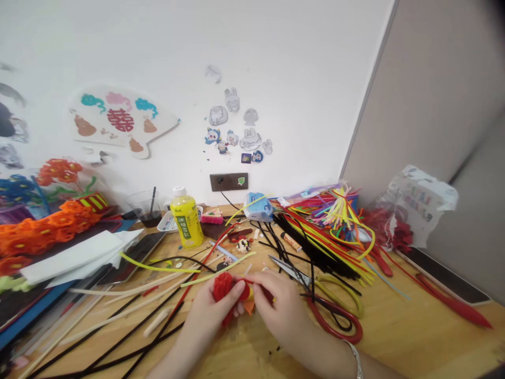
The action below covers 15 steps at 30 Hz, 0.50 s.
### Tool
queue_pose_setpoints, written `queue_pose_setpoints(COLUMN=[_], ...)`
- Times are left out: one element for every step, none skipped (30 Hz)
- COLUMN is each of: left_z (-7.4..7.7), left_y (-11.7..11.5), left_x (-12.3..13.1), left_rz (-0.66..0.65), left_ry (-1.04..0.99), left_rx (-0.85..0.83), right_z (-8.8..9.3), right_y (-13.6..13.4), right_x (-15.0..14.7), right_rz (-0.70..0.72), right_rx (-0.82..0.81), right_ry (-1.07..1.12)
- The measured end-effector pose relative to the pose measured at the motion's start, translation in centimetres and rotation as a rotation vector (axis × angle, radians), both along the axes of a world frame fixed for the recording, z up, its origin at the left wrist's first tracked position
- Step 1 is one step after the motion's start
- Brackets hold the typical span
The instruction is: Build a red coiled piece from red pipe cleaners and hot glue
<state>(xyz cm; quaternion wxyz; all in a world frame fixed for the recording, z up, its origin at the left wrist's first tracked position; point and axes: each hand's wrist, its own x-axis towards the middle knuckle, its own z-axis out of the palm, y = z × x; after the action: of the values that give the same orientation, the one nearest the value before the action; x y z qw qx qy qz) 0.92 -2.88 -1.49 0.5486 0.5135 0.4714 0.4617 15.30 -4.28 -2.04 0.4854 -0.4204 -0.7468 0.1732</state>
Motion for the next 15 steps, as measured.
queue_pose_setpoints(left_z=[0.02, 0.04, 0.06, 0.08, 0.08, 0.09, 0.09, 0.09, 0.09, 0.10, 0.11, 0.12, 0.12, 0.11, 0.10], left_y=[0.02, 0.03, 0.02, -0.01, -0.06, -0.10, -0.15, -0.20, -0.24, -0.28, -0.30, -0.30, -0.30, -0.27, -0.23], left_x=[0.00, 0.01, 0.04, 0.08, 0.12, 0.16, 0.20, 0.22, 0.23, 0.22, 0.20, 0.15, 0.08, -0.01, -0.10], left_rz=[0.003, 0.012, 0.029, 0.049, 0.070, 0.090, 0.102, 0.103, 0.093, 0.074, 0.053, 0.029, 0.004, -0.016, -0.028], left_ry=[0.011, 0.026, 0.043, 0.058, 0.072, 0.086, 0.099, 0.113, 0.134, 0.165, 0.203, 0.245, 0.284, 0.316, 0.340], left_rx=[0.005, 0.012, 0.019, 0.023, 0.025, 0.027, 0.033, 0.043, 0.057, 0.076, 0.104, 0.136, 0.162, 0.181, 0.193], right_z=[0.03, 0.01, -0.06, -0.17, -0.29, -0.42, -0.54, -0.63, -0.68, -0.69, -0.64, -0.55, -0.42, -0.28, -0.13], right_y=[-0.02, -0.04, -0.05, -0.06, -0.07, -0.07, -0.08, -0.08, -0.08, -0.07, -0.05, -0.02, 0.02, 0.06, 0.12], right_x=[-0.04, -0.12, -0.21, -0.33, -0.44, -0.54, -0.60, -0.63, -0.61, -0.55, -0.45, -0.33, -0.19, -0.07, 0.04], right_rz=[-0.006, -0.013, -0.019, -0.027, -0.036, -0.046, -0.058, -0.074, -0.091, -0.106, -0.116, -0.118, -0.113, -0.105, -0.093], right_rx=[-0.012, -0.028, -0.046, -0.066, -0.086, -0.104, -0.117, -0.120, -0.115, -0.105, -0.095, -0.089, -0.092, -0.101, -0.113], right_ry=[0.000, 0.000, 0.000, 0.000, -0.003, -0.014, -0.029, -0.047, -0.063, -0.076, -0.082, -0.082, -0.080, -0.077, -0.073])
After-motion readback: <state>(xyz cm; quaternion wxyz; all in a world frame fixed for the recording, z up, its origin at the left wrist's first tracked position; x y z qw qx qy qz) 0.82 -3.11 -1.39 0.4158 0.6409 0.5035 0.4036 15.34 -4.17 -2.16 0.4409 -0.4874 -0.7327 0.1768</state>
